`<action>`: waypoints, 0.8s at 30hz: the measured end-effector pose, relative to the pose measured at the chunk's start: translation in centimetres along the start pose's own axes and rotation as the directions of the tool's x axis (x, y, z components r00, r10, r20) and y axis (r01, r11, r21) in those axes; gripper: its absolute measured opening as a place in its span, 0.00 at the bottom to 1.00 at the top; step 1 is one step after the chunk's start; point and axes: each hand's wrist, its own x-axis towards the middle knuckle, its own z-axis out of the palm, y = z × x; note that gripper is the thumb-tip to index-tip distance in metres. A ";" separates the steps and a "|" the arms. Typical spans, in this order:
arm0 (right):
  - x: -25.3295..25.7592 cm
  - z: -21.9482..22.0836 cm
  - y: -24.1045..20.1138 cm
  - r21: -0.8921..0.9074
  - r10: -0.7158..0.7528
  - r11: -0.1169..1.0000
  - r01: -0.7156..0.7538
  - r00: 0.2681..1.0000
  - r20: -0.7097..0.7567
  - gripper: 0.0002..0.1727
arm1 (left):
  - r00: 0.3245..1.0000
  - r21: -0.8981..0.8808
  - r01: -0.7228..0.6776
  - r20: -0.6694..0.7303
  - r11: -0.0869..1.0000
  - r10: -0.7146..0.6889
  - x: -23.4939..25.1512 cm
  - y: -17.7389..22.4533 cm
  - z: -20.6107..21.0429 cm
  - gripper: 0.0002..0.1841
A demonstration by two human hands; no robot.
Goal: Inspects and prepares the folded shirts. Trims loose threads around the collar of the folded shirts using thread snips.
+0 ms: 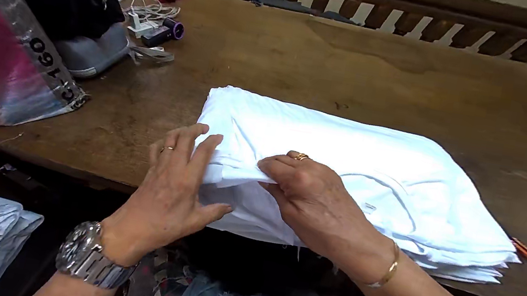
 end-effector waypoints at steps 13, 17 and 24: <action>-0.5 0.1 -2.1 -0.203 0.030 0.978 -0.035 0.999 -0.027 0.20 | 0.984 0.118 0.133 0.100 0.984 -0.146 5.8 0.2 -0.7 0.21; 0.9 -1.6 -0.5 -0.082 0.027 0.996 -0.036 0.993 -0.113 0.13 | 0.969 0.095 0.155 0.178 0.983 -0.170 5.8 0.2 -1.2 0.20; -1.7 2.0 -2.1 -0.285 0.009 0.958 0.018 0.996 0.093 0.41 | 0.956 0.112 0.145 0.238 0.983 -0.168 4.4 -0.5 -1.4 0.24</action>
